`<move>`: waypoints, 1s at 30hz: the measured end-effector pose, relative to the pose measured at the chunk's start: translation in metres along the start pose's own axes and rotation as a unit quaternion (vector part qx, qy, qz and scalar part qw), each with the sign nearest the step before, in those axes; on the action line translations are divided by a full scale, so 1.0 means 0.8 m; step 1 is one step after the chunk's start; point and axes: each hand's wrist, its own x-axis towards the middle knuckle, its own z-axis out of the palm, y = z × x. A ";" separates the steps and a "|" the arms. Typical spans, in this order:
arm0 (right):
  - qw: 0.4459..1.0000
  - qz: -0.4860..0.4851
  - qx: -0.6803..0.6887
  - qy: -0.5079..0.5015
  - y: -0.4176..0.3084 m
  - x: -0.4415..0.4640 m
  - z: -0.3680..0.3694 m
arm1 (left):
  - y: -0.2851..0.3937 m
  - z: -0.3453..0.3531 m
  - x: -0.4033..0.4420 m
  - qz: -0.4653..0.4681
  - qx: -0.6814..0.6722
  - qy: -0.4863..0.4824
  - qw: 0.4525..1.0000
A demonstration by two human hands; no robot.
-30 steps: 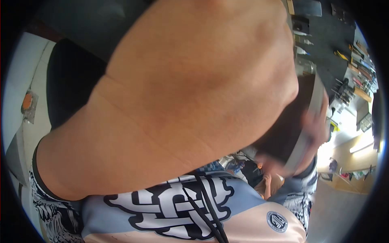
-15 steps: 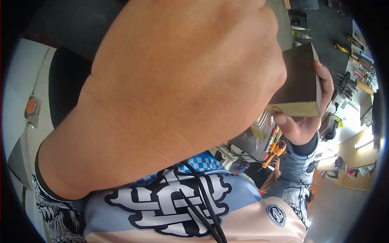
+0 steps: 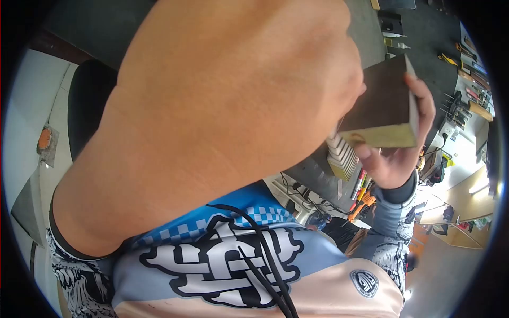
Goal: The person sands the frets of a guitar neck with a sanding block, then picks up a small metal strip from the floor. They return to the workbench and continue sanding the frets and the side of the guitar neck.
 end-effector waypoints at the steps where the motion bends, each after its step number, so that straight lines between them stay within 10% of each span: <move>1: 0.999 -0.032 -0.009 -0.011 -0.003 -0.005 -0.001 | -0.002 -0.001 -0.001 -0.001 0.001 0.001 1.000; 3: 0.990 -0.128 -0.065 -0.002 -0.006 -0.007 -0.001 | -0.002 0.000 0.000 -0.001 0.003 -0.001 1.000; 9: 0.971 0.076 0.088 0.207 0.006 -0.031 0.018 | -0.006 0.002 -0.001 0.001 0.013 0.003 1.000; 18: 0.986 -0.032 0.130 0.101 0.017 0.004 0.059 | -0.019 -0.008 -0.002 0.001 0.055 0.002 0.999; 20: 0.979 -0.189 0.056 0.058 0.007 0.013 0.054 | -0.020 -0.011 0.000 -0.003 0.064 0.003 0.998; 24: 0.983 -0.037 0.138 0.118 0.029 0.021 0.079 | -0.035 -0.021 -0.012 -0.021 0.074 0.012 0.997; 27: 0.977 -0.192 0.023 0.086 0.011 0.032 0.087 | -0.046 -0.024 -0.012 -0.042 0.059 0.010 0.997; 30: 0.984 -0.108 0.004 0.142 0.027 0.042 0.092 | -0.044 -0.026 -0.006 -0.061 0.093 -0.045 0.993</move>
